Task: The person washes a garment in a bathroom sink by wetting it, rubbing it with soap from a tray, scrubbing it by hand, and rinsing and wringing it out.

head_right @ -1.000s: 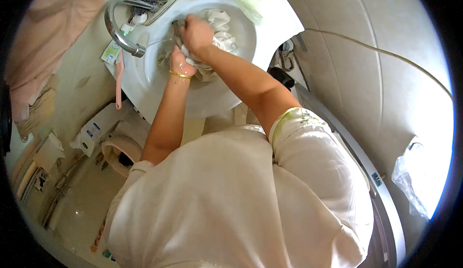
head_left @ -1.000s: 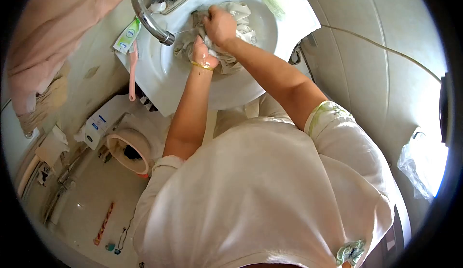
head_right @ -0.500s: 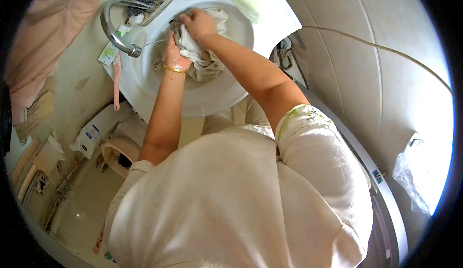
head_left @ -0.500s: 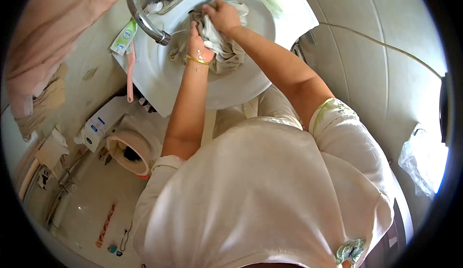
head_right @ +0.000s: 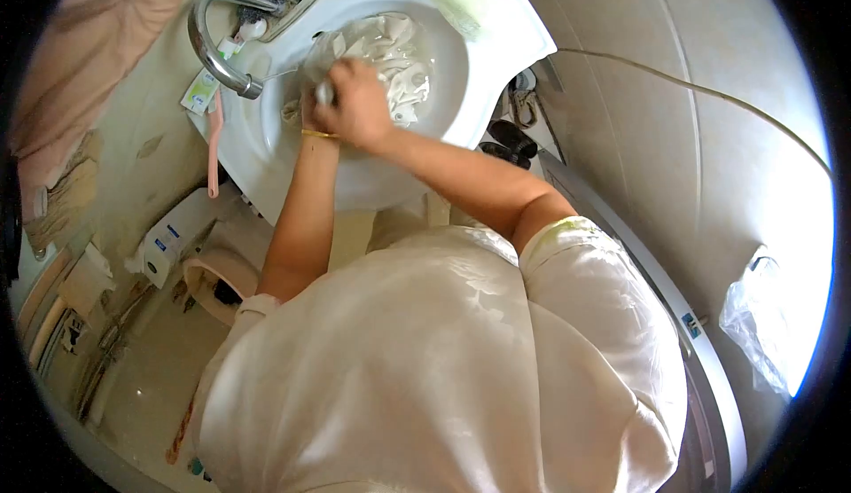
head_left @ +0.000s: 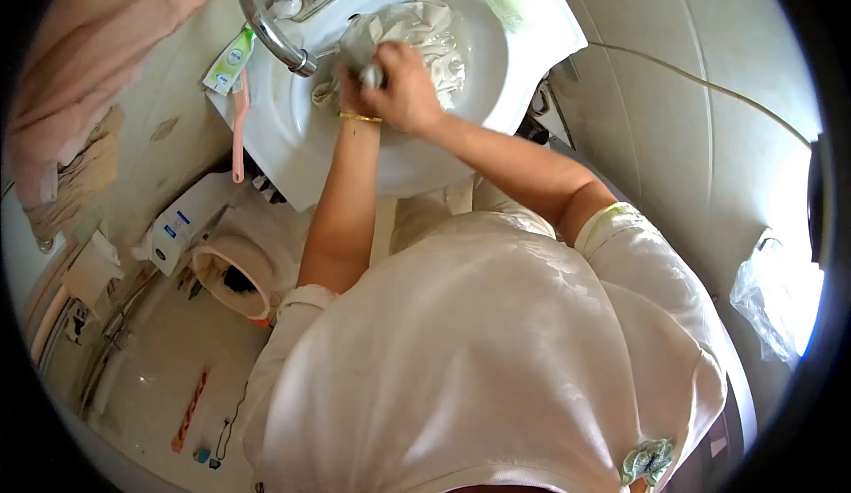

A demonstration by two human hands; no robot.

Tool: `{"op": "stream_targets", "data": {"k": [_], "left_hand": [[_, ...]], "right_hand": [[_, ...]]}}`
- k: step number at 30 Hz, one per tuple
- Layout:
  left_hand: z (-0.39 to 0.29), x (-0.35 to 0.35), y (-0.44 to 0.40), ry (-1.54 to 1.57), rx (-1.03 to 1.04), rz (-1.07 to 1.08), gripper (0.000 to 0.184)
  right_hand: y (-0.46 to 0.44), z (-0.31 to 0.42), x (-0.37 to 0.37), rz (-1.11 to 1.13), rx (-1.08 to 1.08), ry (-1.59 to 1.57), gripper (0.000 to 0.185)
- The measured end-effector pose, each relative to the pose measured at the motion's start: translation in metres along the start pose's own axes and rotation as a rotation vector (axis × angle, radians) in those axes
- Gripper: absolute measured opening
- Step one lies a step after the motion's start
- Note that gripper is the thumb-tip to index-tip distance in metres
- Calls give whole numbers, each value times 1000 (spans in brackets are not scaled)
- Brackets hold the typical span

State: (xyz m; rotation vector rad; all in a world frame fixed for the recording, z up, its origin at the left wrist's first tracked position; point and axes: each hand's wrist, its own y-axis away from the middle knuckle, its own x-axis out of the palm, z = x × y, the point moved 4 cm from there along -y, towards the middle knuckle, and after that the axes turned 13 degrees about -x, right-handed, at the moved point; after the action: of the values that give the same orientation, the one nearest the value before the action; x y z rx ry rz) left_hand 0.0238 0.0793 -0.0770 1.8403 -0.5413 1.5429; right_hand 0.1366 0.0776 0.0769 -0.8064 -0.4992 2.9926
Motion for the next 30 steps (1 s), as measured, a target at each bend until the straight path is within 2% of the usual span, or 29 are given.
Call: {"op": "stream_targets", "data": {"k": [1, 2, 3, 4, 5, 6, 8, 9, 10, 11, 12, 14, 16, 17, 20, 23, 26, 27, 30], "left_hand": [[9, 15, -2, 11, 70, -261, 43], [19, 33, -1, 8, 124, -530, 38], [14, 21, -10, -319, 71, -297, 40], [20, 40, -11, -268, 51, -536, 42], [28, 61, -10, -198, 31, -770, 44], [23, 70, -16, -183, 21, -755, 44], [18, 75, -15, -145, -6, -742, 46], [10, 67, -13, -197, 75, -785, 47], [2, 51, -12, -139, 26, -623, 45], [-10, 30, -6, -778, 75, -638, 44], [-9, 17, -3, -866, 129, -586, 42], [-5, -9, 6, -1030, 251, -486, 39], [16, 41, -12, -179, 57, -679, 39], [15, 38, -17, -149, 73, -558, 42], [7, 51, -20, -141, 54, -589, 44], [-1, 39, -4, -150, 139, -705, 46], [-6, 10, 4, -28, 152, -689, 48], [-5, 18, 4, 5, 143, -692, 49], [-1, 42, 6, 46, 97, -711, 60]], "right_hand": [[3, 22, -4, 12, -123, -30, 24], [3, 10, 3, 47, -70, 9, 23], [1, -13, 16, 85, -17, 44, 22], [-5, -34, 28, 122, 34, 72, 22], [-17, -58, 29, 7, 182, 151, 23], [-29, -70, 27, -63, 201, 183, 22], [-26, -75, 30, -87, 367, -3, 25], [-24, -59, 25, -130, 209, 40, 28], [-12, -36, 20, -171, 49, 84, 32], [-3, -3, 9, -17, 89, -74, 32], [4, 20, 5, 48, -89, -100, 28], [6, 18, 8, 120, -67, -32, 24], [-11, -47, 28, 123, 283, 42, 28], [-21, -61, 26, 187, 409, -9, 39], [-32, -86, 36, 275, 469, -231, 43], [-25, -120, 37, 60, 505, 104, 48], [-2, -112, 60, 260, -142, 453, 53], [-6, -112, 56, 354, -88, 350, 49], [-28, -109, 49, 310, 369, -20, 44]]}}
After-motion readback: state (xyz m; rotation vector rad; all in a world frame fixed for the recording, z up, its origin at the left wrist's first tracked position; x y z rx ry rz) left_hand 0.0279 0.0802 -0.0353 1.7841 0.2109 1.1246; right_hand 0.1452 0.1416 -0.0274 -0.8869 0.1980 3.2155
